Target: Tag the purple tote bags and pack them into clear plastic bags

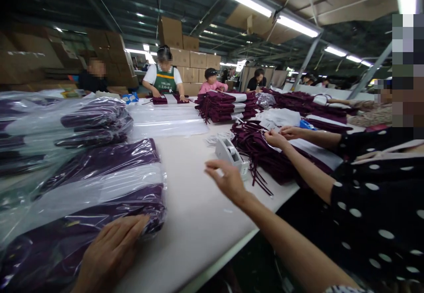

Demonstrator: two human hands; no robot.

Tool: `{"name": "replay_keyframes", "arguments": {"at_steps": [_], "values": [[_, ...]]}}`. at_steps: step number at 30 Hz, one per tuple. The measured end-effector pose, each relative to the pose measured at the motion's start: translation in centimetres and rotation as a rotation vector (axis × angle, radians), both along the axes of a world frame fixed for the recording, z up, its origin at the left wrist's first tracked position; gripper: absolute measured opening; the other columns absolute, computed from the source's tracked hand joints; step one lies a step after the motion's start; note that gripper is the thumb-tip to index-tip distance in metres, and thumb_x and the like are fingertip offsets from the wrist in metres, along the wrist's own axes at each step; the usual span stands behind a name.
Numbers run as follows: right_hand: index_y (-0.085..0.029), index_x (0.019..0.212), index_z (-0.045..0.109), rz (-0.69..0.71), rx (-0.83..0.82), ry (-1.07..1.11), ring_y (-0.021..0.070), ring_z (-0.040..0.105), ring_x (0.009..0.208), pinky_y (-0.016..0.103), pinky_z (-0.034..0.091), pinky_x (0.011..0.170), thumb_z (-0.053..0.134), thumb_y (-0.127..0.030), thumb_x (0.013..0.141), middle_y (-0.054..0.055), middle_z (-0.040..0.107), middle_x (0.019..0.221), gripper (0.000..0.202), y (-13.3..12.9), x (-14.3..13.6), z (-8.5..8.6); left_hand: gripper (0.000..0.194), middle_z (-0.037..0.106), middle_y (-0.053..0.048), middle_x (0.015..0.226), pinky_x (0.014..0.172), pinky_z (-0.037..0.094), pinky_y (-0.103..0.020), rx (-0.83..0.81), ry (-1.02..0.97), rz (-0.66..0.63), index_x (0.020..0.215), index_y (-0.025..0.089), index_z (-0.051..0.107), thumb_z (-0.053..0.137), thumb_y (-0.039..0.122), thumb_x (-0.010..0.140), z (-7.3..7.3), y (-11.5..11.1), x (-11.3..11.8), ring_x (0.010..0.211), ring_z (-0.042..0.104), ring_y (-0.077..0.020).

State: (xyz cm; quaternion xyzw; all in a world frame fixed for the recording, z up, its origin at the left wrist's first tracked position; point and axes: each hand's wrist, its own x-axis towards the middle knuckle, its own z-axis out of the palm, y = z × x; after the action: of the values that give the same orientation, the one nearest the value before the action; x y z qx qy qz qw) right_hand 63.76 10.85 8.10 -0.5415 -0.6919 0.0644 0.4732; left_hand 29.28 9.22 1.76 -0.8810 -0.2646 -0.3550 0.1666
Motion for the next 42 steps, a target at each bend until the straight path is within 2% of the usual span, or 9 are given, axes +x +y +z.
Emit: {"name": "replay_keyframes", "arguments": {"at_steps": [2, 4, 8, 12, 17, 24, 30, 36, 42], "values": [[-0.020, 0.103, 0.071, -0.307, -0.137, 0.025, 0.0203, 0.068, 0.091, 0.032, 0.051, 0.088, 0.063, -0.034, 0.090, 0.007, 0.075, 0.102, 0.021, 1.2, 5.6, 1.5, 0.033, 0.072, -0.010, 0.106, 0.096, 0.043, -0.039, -0.007, -0.007, -0.006, 0.119, 0.011, 0.065, 0.045, 0.002, 0.093, -0.2, -0.1, 0.0, 0.101, 0.063, -0.0224], [-0.019, 0.101, 0.072, -0.490, -0.346, 0.093, 0.0216, 0.067, 0.097, 0.030, 0.048, 0.088, 0.069, -0.030, 0.083, 0.008, 0.074, 0.102, 0.022, 2.4, 10.1, 2.2, 0.033, 0.071, -0.010, 0.111, 0.099, 0.042, -0.041, -0.015, -0.022, 0.000, 0.119, 0.013, 0.065, 0.045, 0.004, 0.094, -0.4, -0.1, 0.1, 0.109, 0.061, -0.0249], [-0.014, 0.077, 0.072, -0.486, -0.594, 0.242, 0.0190, 0.066, 0.072, 0.026, 0.047, 0.064, 0.077, -0.027, 0.071, 0.006, 0.072, 0.071, 0.015, 4.1, 13.9, 1.5, 0.035, 0.069, -0.009, 0.123, 0.107, 0.040, -0.042, -0.020, -0.048, 0.002, 0.120, 0.017, 0.066, 0.043, 0.006, 0.096, -0.8, -0.2, 0.3, 0.126, 0.055, -0.0274], [-0.012, 0.088, 0.070, -0.413, -0.671, 0.429, 0.0130, 0.063, 0.059, 0.021, 0.039, 0.052, 0.080, -0.024, 0.068, 0.005, 0.073, 0.069, 0.025, 4.9, 13.4, 0.7, 0.034, 0.072, -0.007, 0.113, 0.105, 0.045, -0.037, 0.012, -0.013, -0.008, 0.121, 0.018, 0.066, 0.044, 0.008, 0.096, -0.9, -0.1, 0.0, 0.117, 0.061, -0.0219], [-0.011, 0.096, 0.065, -0.385, -0.612, 0.624, 0.0136, 0.063, 0.055, 0.022, 0.040, 0.052, 0.084, -0.015, 0.060, 0.006, 0.072, 0.067, 0.041, 5.5, 12.7, 1.1, 0.040, 0.071, -0.008, 0.119, 0.101, 0.051, -0.034, 0.062, 0.057, -0.030, 0.123, 0.017, 0.064, 0.042, 0.003, 0.094, -0.7, 0.1, -0.2, 0.119, 0.062, -0.0207], [-0.016, 0.089, 0.065, -0.390, -0.440, 0.808, 0.0060, 0.047, 0.046, 0.018, 0.036, 0.046, 0.078, -0.006, 0.061, -0.005, 0.059, 0.055, 0.033, 3.4, 12.4, 2.1, 0.040, 0.072, -0.008, 0.113, 0.093, 0.053, -0.030, 0.033, 0.067, -0.037, 0.124, 0.017, 0.063, 0.040, 0.004, 0.095, -1.2, 0.3, -0.6, 0.106, 0.066, -0.0186], [-0.015, 0.070, 0.063, -0.389, -0.560, 0.941, 0.0066, 0.046, 0.044, 0.020, 0.037, 0.043, 0.080, -0.010, 0.061, -0.001, 0.061, 0.057, 0.020, -1.3, 12.4, -0.7, 0.039, 0.073, -0.007, 0.113, 0.096, 0.049, -0.030, 0.002, 0.045, -0.048, 0.127, 0.017, 0.062, 0.043, 0.004, 0.095, -1.0, 0.0, -0.6, 0.106, 0.066, -0.0183], [-0.015, 0.065, 0.063, -0.420, -0.623, 0.982, 0.0076, 0.047, 0.046, 0.022, 0.042, 0.046, 0.076, -0.013, 0.064, -0.001, 0.059, 0.057, 0.013, -1.2, 12.5, -2.5, 0.034, 0.074, -0.007, 0.107, 0.095, 0.047, -0.034, 0.008, 0.009, -0.049, 0.119, 0.017, 0.064, 0.045, 0.004, 0.094, -0.7, 0.0, 0.0, 0.103, 0.066, -0.0197], [-0.018, 0.051, 0.057, -0.494, -0.642, 0.845, 0.0073, 0.038, 0.041, 0.022, 0.027, 0.038, 0.082, -0.017, 0.053, -0.002, 0.052, 0.044, 0.025, -2.7, 11.8, -3.2, 0.030, 0.074, -0.007, 0.105, 0.095, 0.045, -0.036, 0.021, -0.021, -0.038, 0.115, 0.018, 0.066, 0.044, 0.009, 0.097, 0.2, -0.5, 0.5, 0.104, 0.065, -0.0200]]}}
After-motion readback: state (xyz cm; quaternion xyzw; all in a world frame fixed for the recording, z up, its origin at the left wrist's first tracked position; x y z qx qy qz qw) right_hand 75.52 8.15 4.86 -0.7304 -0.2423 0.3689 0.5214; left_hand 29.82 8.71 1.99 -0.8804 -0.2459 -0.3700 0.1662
